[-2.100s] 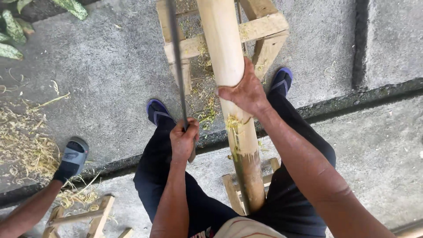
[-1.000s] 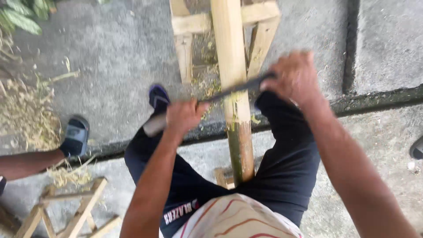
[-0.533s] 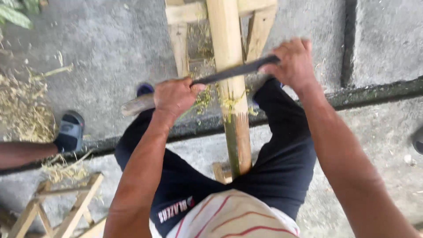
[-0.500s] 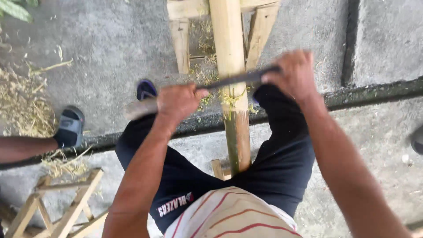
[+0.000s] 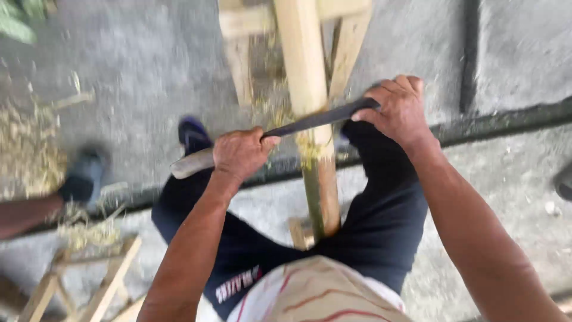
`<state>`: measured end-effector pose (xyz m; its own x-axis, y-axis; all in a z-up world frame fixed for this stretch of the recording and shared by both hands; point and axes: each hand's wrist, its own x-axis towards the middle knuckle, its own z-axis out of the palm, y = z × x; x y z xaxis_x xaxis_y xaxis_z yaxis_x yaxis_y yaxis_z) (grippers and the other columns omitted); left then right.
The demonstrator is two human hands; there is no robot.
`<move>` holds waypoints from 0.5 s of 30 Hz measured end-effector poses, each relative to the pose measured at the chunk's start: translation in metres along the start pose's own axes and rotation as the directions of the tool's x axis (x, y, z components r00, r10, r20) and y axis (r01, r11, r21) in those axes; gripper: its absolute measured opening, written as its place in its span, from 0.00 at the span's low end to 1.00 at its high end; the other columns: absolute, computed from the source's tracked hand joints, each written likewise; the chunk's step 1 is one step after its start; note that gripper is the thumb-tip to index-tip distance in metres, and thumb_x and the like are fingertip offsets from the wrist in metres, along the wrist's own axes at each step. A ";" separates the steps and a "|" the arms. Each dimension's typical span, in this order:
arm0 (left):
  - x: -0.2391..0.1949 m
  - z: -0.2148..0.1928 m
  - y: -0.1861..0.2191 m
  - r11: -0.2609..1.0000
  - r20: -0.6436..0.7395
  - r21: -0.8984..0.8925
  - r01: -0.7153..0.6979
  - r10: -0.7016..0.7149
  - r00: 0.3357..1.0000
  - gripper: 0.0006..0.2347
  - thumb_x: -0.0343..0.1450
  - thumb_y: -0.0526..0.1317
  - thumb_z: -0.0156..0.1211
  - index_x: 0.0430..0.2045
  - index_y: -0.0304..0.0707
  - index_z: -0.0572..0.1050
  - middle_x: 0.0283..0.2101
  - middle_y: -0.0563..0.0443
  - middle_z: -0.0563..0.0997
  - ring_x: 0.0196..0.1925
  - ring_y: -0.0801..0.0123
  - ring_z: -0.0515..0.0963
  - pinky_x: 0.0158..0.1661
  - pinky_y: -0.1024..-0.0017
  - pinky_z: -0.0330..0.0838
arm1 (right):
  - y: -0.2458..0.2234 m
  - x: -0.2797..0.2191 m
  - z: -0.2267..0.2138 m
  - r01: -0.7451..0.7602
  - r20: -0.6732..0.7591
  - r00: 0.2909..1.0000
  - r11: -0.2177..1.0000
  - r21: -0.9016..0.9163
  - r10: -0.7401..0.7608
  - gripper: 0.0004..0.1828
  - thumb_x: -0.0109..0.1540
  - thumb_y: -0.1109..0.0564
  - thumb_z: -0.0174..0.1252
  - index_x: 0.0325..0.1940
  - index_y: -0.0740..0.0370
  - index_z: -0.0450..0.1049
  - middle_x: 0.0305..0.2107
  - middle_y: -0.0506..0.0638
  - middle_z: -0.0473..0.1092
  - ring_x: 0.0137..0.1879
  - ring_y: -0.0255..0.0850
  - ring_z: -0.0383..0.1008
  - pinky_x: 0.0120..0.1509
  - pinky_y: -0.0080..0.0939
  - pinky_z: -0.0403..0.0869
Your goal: Shaving and shaping a bamboo pole using a machete on a wooden horse support.
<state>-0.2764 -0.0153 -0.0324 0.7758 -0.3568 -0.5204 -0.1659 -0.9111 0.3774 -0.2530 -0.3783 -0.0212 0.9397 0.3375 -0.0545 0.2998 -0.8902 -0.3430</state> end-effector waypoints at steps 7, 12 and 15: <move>0.011 -0.019 0.007 0.999 0.036 0.002 0.038 -0.038 0.999 0.30 0.73 0.69 0.36 0.28 0.45 0.79 0.20 0.51 0.77 0.24 0.61 0.79 0.30 0.55 0.76 | 0.008 0.017 0.007 -0.040 0.204 0.978 0.999 -0.035 0.047 0.27 0.48 0.29 0.69 0.39 0.49 0.83 0.36 0.44 0.75 0.51 0.47 0.70 0.64 0.57 0.60; 0.052 -0.039 -0.042 0.969 0.114 -0.117 0.216 -0.203 0.973 0.25 0.71 0.67 0.44 0.29 0.48 0.79 0.21 0.55 0.76 0.30 0.64 0.79 0.42 0.53 0.71 | -0.011 0.101 0.001 -0.087 0.365 0.916 0.970 -0.226 0.167 0.21 0.58 0.30 0.62 0.40 0.45 0.82 0.33 0.41 0.74 0.51 0.42 0.69 0.69 0.47 0.59; 0.030 -0.031 -0.050 0.966 0.068 -0.115 0.233 -0.226 0.972 0.24 0.72 0.66 0.50 0.32 0.47 0.80 0.25 0.48 0.79 0.35 0.56 0.81 0.43 0.53 0.72 | -0.012 0.113 -0.001 0.160 0.243 0.965 0.959 -0.232 -0.102 0.27 0.56 0.28 0.63 0.44 0.49 0.82 0.33 0.45 0.73 0.50 0.42 0.69 0.68 0.48 0.57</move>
<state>-0.2255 0.0262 -0.0436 0.7498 -0.1545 -0.6433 0.0904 -0.9393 0.3309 -0.1506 -0.3299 -0.0222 0.8361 0.4909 -0.2450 0.4763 -0.8711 -0.1201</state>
